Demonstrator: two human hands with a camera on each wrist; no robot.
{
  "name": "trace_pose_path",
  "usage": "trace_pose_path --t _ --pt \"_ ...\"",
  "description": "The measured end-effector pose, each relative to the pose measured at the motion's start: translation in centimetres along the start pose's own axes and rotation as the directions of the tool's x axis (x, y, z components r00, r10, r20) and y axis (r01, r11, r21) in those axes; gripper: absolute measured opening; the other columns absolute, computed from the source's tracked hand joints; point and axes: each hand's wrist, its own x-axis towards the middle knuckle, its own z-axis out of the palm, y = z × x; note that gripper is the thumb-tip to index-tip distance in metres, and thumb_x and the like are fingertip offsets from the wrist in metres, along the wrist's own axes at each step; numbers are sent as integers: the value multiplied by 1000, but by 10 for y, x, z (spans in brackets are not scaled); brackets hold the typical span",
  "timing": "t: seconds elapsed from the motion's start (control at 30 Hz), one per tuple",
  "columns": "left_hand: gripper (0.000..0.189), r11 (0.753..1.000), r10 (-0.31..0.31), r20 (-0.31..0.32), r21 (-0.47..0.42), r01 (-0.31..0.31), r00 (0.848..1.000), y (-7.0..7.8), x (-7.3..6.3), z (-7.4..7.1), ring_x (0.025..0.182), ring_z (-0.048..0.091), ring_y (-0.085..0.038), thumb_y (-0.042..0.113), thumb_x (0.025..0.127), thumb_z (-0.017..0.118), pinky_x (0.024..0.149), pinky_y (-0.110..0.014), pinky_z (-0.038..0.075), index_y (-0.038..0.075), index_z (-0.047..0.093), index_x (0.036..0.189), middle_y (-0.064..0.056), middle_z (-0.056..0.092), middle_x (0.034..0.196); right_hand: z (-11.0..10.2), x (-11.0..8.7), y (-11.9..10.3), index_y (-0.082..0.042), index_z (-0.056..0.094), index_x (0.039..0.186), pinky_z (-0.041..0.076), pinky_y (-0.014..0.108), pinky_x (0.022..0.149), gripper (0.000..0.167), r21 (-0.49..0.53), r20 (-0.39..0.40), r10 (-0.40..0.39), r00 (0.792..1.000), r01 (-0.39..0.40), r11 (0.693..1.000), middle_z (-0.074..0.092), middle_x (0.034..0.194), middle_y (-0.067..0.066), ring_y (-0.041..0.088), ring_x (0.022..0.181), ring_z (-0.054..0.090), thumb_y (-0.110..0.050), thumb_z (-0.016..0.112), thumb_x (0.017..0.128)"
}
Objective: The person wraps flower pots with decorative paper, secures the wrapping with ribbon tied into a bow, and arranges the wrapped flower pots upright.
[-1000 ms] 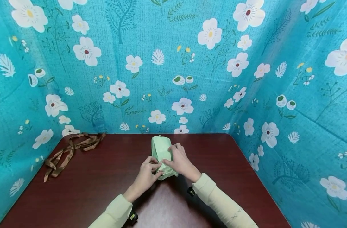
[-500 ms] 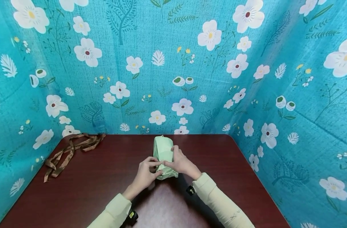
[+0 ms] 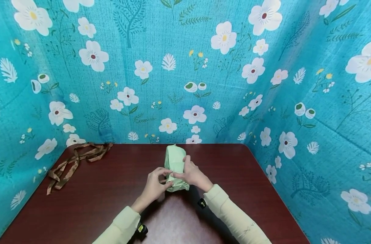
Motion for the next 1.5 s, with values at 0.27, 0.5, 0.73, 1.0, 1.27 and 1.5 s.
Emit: trace_pose_path --t 0.27,0.5,0.73,1.0,1.27,1.5 --pt "40 999 -26 -1 -20 26 1000 -2 -1 -2 100 65 -30 -10 74 85 80 -32 60 9 76 109 -8 67 109 4 5 -6 -1 33 133 46 35 58 82 -45 -7 41 999 -41 998 56 88 14 25 66 57 -49 80 85" --pt "40 999 -6 12 -37 6 1000 -5 -1 -4 101 64 -35 -9 76 84 81 -37 61 7 75 111 -8 66 109 10 3 -12 2 31 137 51 39 61 90 -124 -44 45 998 -50 991 62 98 22 26 67 60 -52 79 84" --pt "42 999 2 34 -42 0 999 -7 -1 -8 101 64 -33 -9 75 85 79 -31 60 6 74 112 -7 67 109 16 6 -10 0 23 145 52 40 63 98 -133 -11 79 997 -80 988 63 101 24 27 70 62 -56 76 85" --pt "42 998 56 186 17 -60 981 -7 2 -24 101 64 -34 0 81 84 83 -41 61 4 70 120 -11 65 112 15 11 -9 -2 21 150 55 43 71 105 -144 9 83 996 -81 986 61 120 28 30 85 65 -58 75 78" --pt "35 988 107 254 80 -131 961 -8 23 -65 103 70 -36 7 88 79 89 -48 58 4 69 122 -15 69 116 14 12 -9 -2 22 148 55 43 71 107 -145 2 90 996 -89 985 63 110 26 28 80 64 -61 76 76" --pt "26 981 32 155 185 -60 987 -23 46 -116 100 72 -32 3 91 75 86 -47 59 3 72 117 -16 70 116 15 9 -10 -2 18 150 52 38 64 109 -101 10 89 996 -88 991 62 98 20 25 68 61 -57 77 77"
